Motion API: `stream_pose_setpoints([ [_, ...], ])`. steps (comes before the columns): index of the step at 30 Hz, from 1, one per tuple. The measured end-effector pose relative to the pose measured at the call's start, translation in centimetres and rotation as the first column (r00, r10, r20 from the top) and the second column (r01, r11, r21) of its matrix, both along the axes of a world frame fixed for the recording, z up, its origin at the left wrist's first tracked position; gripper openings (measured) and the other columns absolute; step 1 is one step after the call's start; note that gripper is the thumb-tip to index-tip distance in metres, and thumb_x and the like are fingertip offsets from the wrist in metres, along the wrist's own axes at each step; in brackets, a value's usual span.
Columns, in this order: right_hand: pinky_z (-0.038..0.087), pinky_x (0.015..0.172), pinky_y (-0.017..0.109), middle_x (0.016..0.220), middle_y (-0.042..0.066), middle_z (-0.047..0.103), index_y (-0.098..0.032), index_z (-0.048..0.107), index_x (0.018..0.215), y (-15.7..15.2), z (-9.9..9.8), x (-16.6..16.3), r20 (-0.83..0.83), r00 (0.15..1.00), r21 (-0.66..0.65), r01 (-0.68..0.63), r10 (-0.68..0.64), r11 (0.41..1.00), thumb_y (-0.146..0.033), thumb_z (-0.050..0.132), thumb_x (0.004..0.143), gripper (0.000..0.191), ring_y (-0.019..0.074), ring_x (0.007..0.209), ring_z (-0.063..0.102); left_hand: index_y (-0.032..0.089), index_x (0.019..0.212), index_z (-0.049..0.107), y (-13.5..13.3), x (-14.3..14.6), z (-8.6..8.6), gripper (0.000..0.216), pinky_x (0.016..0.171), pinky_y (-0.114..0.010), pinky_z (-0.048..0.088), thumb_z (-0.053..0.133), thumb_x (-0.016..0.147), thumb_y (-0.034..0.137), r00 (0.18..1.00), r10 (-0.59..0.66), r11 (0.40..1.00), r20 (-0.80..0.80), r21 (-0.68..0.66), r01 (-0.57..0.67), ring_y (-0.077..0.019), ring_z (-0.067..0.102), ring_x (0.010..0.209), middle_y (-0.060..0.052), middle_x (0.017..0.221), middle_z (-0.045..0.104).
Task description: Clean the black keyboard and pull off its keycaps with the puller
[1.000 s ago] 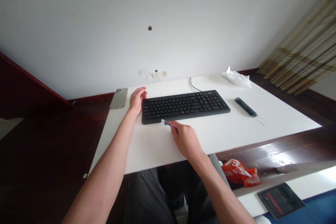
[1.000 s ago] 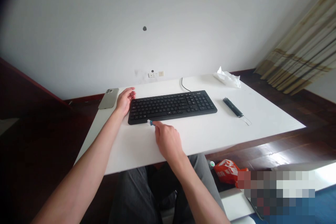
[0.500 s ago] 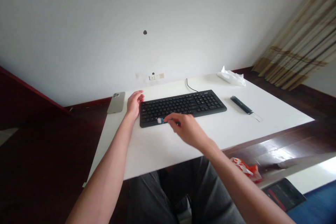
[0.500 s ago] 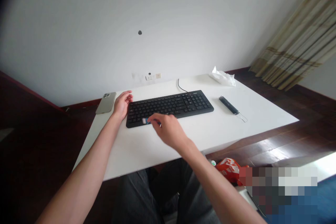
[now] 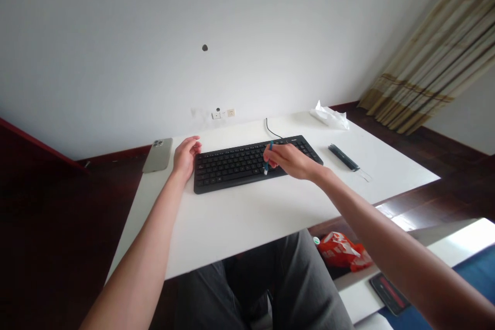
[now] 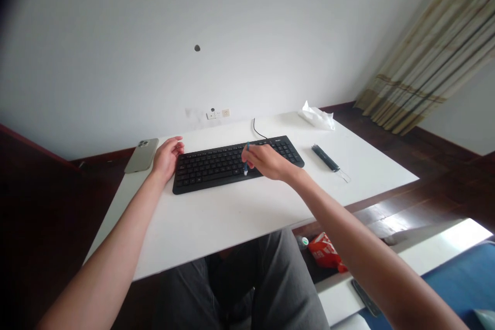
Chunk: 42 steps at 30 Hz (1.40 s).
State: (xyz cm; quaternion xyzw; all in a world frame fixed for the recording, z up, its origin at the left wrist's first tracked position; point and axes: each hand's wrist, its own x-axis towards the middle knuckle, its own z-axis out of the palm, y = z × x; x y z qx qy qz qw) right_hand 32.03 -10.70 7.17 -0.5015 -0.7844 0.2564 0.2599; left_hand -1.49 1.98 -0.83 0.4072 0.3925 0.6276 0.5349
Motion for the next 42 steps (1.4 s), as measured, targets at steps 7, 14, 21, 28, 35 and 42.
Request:
stream_pose_setpoints([
  [7, 0.044, 0.075, 0.032, 0.091, 0.005, 0.073, -0.02, 0.068, 0.092, -0.3, -0.2, -0.4, -0.008, 0.996, 0.051, 0.091, -0.091, 0.995, -0.04, 0.034, 0.105, 0.041, 0.0185, 0.075, 0.063, 0.013, 0.09, 0.075, 0.1, 0.1, 0.0, 0.024, 0.06, -0.021, 0.043, 0.078, 0.07, 0.027, 1.0, 0.0, 1.0, 0.007, -0.011, 0.0, -0.0094, 0.056, 0.064, -0.003, 0.074, 0.064],
  [14, 0.043, 0.074, 0.032, 0.089, 0.005, 0.073, -0.021, 0.07, 0.091, -0.3, -0.3, -0.3, 0.053, 0.994, 0.045, 0.097, -0.1, 0.994, -0.038, 0.035, 0.105, 0.042, 0.0195, 0.075, 0.063, 0.013, 0.091, 0.075, 0.1, 0.1, -0.2, 0.023, 0.06, -0.021, 0.043, 0.077, 0.072, 0.027, 1.0, -0.005, 1.0, 0.015, 0.002, 0.005, -0.0094, 0.056, 0.064, -0.003, 0.075, 0.064],
  [21, 0.044, 0.074, 0.032, 0.089, 0.005, 0.072, -0.021, 0.069, 0.095, -0.7, -0.3, -0.2, -0.012, 0.997, -0.031, 0.07, -0.071, 0.997, -0.042, 0.034, 0.106, 0.042, 0.0204, 0.078, 0.063, 0.013, 0.09, 0.076, -0.1, 0.3, 0.1, 0.022, 0.061, -0.021, 0.043, 0.076, 0.073, 0.026, 1.0, -0.007, 1.0, 0.0, 0.015, 0.007, -0.0097, 0.056, 0.065, -0.003, 0.075, 0.064],
  [28, 0.043, 0.073, 0.033, 0.086, 0.005, 0.069, -0.021, 0.066, 0.093, -1.2, -0.6, 0.0, 0.015, 0.995, 0.007, 0.097, -0.097, 0.995, -0.044, 0.033, 0.106, 0.043, 0.0206, 0.076, 0.06, 0.015, 0.093, 0.075, -0.3, 0.3, 0.1, 0.024, 0.061, -0.022, 0.043, 0.077, 0.074, 0.029, 1.0, -0.015, 1.0, -0.007, 0.007, 0.015, -0.0095, 0.055, 0.065, -0.003, 0.076, 0.064],
  [35, 0.044, 0.073, 0.033, 0.086, 0.006, 0.07, -0.02, 0.067, 0.094, -1.6, -0.9, -1.3, 0.004, 0.992, 0.054, 0.129, -0.129, 0.99, -0.042, 0.034, 0.105, 0.041, 0.0211, 0.075, 0.061, 0.014, 0.093, 0.074, -0.3, 0.3, 0.1, 0.024, 0.061, -0.022, 0.042, 0.076, 0.073, 0.029, 1.0, -0.014, 1.0, -0.007, 0.008, 0.014, -0.0092, 0.055, 0.064, -0.002, 0.076, 0.064],
  [42, 0.045, 0.076, 0.033, 0.094, 0.006, 0.074, -0.021, 0.067, 0.088, -1.5, -1.3, -2.4, -0.034, 0.995, 0.037, 0.098, -0.097, 0.994, -0.04, 0.034, 0.106, 0.041, 0.0215, 0.079, 0.064, 0.014, 0.094, 0.073, -0.1, 0.3, 0.0, 0.026, 0.061, -0.023, 0.042, 0.076, 0.073, 0.03, 1.0, -0.01, 1.0, -0.029, 0.004, 0.011, -0.0093, 0.056, 0.063, -0.002, 0.076, 0.064],
])
